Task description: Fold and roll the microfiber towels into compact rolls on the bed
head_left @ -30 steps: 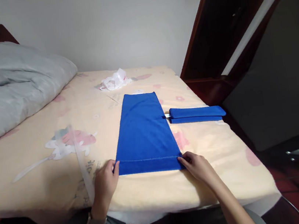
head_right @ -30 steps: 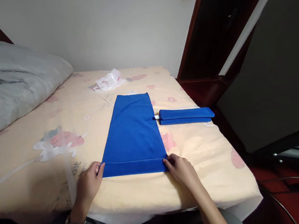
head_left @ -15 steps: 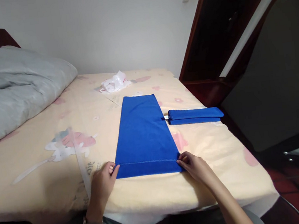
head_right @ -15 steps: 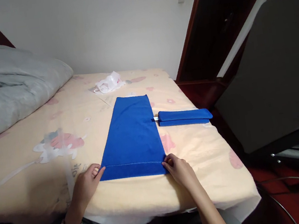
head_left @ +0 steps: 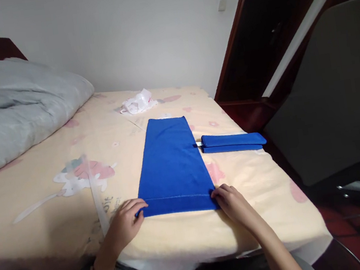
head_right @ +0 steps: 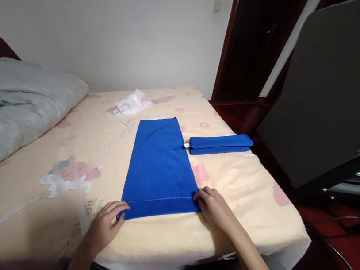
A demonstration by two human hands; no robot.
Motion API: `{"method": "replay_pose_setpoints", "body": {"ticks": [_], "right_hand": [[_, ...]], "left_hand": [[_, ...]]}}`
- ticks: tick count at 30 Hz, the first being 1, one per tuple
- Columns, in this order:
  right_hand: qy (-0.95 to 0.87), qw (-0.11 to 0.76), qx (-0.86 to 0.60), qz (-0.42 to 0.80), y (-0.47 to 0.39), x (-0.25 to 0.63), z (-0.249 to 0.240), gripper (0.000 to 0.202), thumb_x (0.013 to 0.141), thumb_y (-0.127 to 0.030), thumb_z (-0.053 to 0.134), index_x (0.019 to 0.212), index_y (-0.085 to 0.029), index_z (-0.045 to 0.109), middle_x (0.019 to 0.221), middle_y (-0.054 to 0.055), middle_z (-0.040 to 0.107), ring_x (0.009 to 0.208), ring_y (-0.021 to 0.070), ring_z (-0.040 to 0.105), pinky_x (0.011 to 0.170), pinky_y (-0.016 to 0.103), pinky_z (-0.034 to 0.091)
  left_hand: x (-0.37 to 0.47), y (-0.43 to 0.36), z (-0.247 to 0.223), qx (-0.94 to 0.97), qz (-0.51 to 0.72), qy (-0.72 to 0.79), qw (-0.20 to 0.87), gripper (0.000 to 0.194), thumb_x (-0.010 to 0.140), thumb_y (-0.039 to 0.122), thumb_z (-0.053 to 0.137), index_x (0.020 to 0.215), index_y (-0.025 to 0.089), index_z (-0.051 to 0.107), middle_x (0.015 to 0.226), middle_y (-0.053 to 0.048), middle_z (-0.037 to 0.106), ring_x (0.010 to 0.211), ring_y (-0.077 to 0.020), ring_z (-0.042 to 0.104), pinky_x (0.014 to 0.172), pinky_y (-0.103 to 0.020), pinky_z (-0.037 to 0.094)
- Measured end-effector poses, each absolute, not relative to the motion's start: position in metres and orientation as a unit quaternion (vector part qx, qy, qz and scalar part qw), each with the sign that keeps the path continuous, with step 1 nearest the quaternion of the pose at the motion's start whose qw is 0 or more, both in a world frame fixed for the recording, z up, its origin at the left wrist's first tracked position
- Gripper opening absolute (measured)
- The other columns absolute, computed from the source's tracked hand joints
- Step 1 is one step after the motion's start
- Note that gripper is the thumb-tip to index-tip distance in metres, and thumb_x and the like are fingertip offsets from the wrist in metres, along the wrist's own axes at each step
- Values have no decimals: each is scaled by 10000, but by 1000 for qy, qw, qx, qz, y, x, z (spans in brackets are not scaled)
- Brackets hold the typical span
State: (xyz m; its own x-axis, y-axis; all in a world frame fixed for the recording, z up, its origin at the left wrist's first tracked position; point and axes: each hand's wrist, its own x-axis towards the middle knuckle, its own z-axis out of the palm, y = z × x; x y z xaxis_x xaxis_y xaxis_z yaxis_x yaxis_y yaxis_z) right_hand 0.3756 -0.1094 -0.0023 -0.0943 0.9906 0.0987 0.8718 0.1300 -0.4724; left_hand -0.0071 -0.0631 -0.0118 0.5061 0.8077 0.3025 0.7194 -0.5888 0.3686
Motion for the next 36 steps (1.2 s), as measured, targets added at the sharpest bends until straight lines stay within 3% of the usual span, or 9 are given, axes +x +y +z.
{"method": "replay_pose_setpoints", "body": {"ticks": [4, 10, 16, 21, 27, 33, 36], "right_hand": [[-763, 190, -594, 172, -116, 379, 14, 310, 846, -116, 485, 1039, -221, 703, 1140, 86, 612, 998, 251, 546, 906, 373, 447], [-771, 194, -567, 217, -121, 387, 18, 363, 781, -255, 656, 1141, -244, 695, 1272, 70, 604, 1077, 269, 555, 938, 368, 466], [-721, 284, -588, 233, -110, 386, 6, 250, 907, -305, 520, 1031, -241, 727, 1174, 67, 663, 1119, 252, 570, 972, 361, 451], [-595, 375, -644, 301, -101, 380, -3, 373, 919, -468, 506, 1044, -173, 697, 838, 63, 709, 788, 225, 651, 705, 299, 500], [-564, 381, -679, 277, -91, 375, -11, 432, 897, -545, 496, 986, -170, 691, 749, 53, 693, 700, 224, 637, 650, 291, 467], [-586, 374, -670, 258, -98, 380, -4, 472, 892, -602, 483, 892, -173, 680, 612, 16, 599, 607, 200, 570, 562, 269, 407], [-592, 353, -672, 269, -101, 384, -5, 445, 892, -586, 499, 863, -179, 676, 594, 10, 600, 587, 196, 569, 540, 263, 387]], "left_hand": [[-19, -63, -10, 860, 207, 448, 132, 511, 734, 69, 497, 1173, 275, 655, 1263, -34, 645, 1185, -211, 583, 1026, -349, 472], [-26, -57, -16, 845, 236, 467, 109, 374, 799, 146, 524, 1118, 251, 690, 1226, -56, 678, 1159, -226, 613, 1023, -374, 487], [-24, -52, -18, 815, 279, 491, 129, 247, 911, 292, 516, 1079, 251, 693, 1130, -43, 720, 1081, -202, 653, 979, -323, 504], [-4, -48, -24, 739, 331, 575, 117, 302, 946, 402, 469, 1059, 193, 654, 1013, -84, 722, 955, -211, 673, 853, -314, 530], [12, -43, -28, 713, 355, 596, 104, 348, 935, 453, 477, 1104, 186, 623, 904, -72, 714, 809, -197, 672, 739, -289, 518], [14, -49, -18, 680, 361, 629, 110, 325, 952, 453, 443, 1036, 199, 627, 945, -74, 734, 828, -201, 694, 695, -260, 498], [14, -54, -14, 690, 317, 649, 52, 291, 956, 429, 453, 986, 204, 636, 872, -60, 740, 785, -208, 699, 660, -259, 459]]}}
